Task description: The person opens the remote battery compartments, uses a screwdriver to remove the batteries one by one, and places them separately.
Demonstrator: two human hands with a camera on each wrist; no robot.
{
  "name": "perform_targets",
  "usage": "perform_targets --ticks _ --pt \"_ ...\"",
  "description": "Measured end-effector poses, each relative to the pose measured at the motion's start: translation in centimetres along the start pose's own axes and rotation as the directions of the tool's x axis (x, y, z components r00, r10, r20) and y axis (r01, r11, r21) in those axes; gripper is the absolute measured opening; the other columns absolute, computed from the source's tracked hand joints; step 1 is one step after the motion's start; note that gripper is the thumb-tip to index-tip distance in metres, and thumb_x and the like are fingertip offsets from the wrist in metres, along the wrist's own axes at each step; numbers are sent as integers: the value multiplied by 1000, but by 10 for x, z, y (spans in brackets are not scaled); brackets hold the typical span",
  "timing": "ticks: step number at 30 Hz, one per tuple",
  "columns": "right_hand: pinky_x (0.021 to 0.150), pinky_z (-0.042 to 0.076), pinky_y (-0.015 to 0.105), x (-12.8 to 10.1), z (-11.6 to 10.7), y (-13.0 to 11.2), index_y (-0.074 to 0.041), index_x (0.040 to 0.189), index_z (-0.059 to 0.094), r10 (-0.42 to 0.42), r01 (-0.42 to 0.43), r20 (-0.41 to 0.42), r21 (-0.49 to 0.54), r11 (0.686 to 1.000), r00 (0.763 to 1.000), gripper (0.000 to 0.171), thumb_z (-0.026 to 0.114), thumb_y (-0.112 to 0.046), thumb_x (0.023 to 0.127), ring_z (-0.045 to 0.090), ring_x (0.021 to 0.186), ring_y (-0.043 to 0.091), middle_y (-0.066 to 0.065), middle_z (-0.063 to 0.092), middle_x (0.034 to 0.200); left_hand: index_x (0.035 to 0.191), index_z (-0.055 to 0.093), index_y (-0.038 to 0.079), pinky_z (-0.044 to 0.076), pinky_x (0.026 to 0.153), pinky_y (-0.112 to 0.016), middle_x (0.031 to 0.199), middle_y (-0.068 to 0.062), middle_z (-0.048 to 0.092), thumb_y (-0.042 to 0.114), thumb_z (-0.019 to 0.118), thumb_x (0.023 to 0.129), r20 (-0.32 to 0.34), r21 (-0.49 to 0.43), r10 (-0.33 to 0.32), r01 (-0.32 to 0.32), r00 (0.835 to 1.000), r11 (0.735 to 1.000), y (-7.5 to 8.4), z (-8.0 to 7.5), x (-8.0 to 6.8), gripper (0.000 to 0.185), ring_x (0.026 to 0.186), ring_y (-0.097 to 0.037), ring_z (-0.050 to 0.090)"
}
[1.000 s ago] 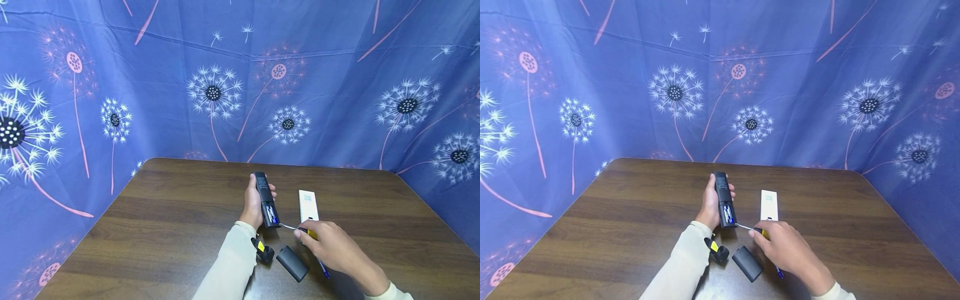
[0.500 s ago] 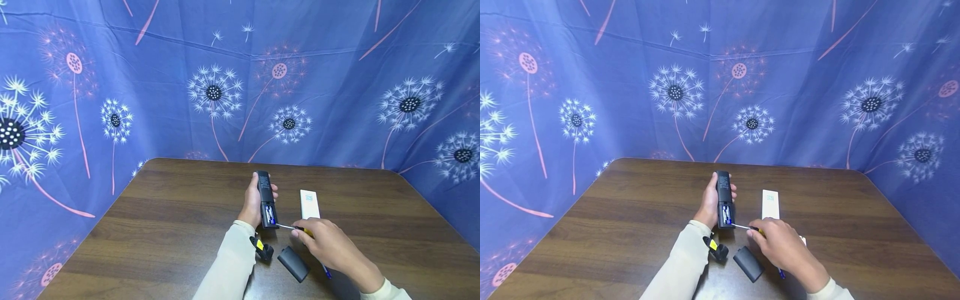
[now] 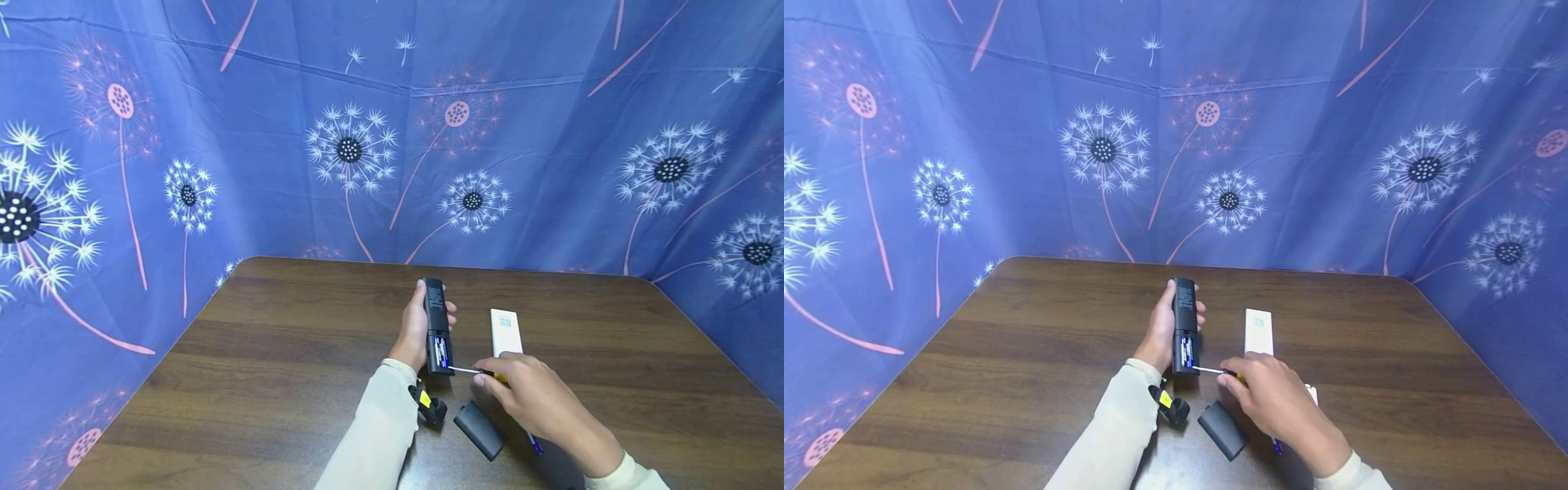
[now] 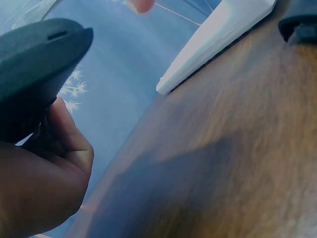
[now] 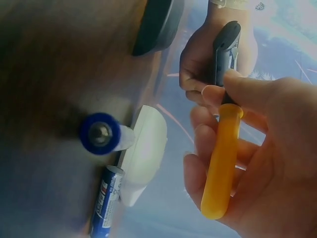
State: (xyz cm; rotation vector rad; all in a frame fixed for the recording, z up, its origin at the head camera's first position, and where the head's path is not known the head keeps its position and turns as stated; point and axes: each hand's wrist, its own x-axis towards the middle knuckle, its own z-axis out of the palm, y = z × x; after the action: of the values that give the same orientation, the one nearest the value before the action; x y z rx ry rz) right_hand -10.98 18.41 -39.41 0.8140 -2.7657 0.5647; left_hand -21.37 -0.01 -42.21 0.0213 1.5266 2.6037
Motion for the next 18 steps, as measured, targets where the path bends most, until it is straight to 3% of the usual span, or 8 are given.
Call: perform_targets --ticks 7,18 --pt "63 51 33 2 -1 0 -22 102 76 -124 122 -21 -84 989 992 11 74 -23 92 58 75 1 -19 65 85 136 55 10 48 67 -31 84 -4 66 60 31 104 58 71 -12 8 998 997 0 1 -1 64 66 -16 62" --pt "61 54 38 2 2 -6 -24 99 77 -93 83 -56 -157 984 994 10 76 -27 90 67 79 11 -13 70 86 136 56 7 49 61 -28 82 -5 67 57 31 105 64 86 -7 1 998 996 -1 2 -1 64 62 -14 62"
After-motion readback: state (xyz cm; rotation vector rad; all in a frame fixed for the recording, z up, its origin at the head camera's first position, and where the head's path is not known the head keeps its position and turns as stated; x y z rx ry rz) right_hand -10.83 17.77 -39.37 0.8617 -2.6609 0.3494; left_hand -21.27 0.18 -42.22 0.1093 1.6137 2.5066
